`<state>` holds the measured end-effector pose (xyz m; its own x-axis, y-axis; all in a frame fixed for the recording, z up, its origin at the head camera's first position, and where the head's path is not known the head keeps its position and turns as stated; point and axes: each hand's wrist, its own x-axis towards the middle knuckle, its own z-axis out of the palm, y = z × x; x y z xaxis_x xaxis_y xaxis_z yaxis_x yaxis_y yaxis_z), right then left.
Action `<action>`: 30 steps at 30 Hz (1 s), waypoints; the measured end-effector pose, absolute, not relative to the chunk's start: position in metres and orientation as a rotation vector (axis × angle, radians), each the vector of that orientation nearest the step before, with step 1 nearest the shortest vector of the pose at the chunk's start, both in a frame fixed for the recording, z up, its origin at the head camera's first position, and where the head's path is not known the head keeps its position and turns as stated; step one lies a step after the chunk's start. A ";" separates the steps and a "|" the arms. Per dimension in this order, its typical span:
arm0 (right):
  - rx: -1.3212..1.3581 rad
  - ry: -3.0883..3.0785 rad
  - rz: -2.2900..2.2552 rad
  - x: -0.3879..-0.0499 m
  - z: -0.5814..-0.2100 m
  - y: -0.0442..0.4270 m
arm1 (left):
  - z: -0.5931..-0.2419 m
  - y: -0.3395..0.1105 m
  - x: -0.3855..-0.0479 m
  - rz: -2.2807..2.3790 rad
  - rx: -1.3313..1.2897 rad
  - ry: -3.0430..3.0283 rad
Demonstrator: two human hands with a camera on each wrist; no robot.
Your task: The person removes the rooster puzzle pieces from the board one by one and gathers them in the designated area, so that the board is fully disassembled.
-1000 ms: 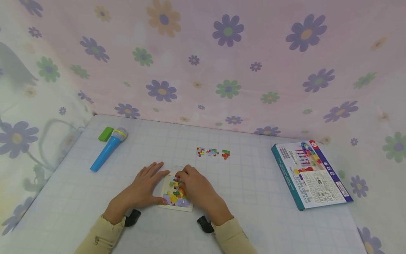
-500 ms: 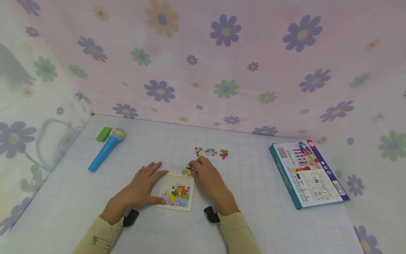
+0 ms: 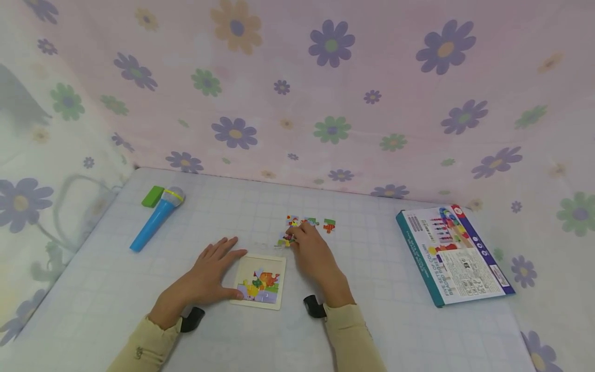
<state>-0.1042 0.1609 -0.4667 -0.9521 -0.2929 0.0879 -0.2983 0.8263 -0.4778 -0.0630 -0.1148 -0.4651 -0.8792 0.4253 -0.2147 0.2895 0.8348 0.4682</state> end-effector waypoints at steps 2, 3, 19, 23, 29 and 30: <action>0.465 -2.994 0.785 -0.105 -0.467 0.163 | -0.465 -0.115 -0.063 0.618 0.543 2.706; 0.459 -2.998 0.786 -0.106 -0.467 0.164 | -0.465 -0.115 -0.063 0.619 0.542 2.708; 0.337 -3.072 0.821 -0.108 -0.472 0.170 | -0.462 -0.114 -0.063 0.627 0.543 2.713; 0.274 -3.097 0.845 -0.107 -0.472 0.171 | -0.460 -0.113 -0.062 0.624 0.544 2.710; 0.230 -3.072 0.862 -0.107 -0.474 0.170 | -0.460 -0.113 -0.062 0.623 0.552 2.720; 0.226 -3.067 0.865 -0.107 -0.474 0.170 | -0.461 -0.113 -0.062 0.620 0.552 2.720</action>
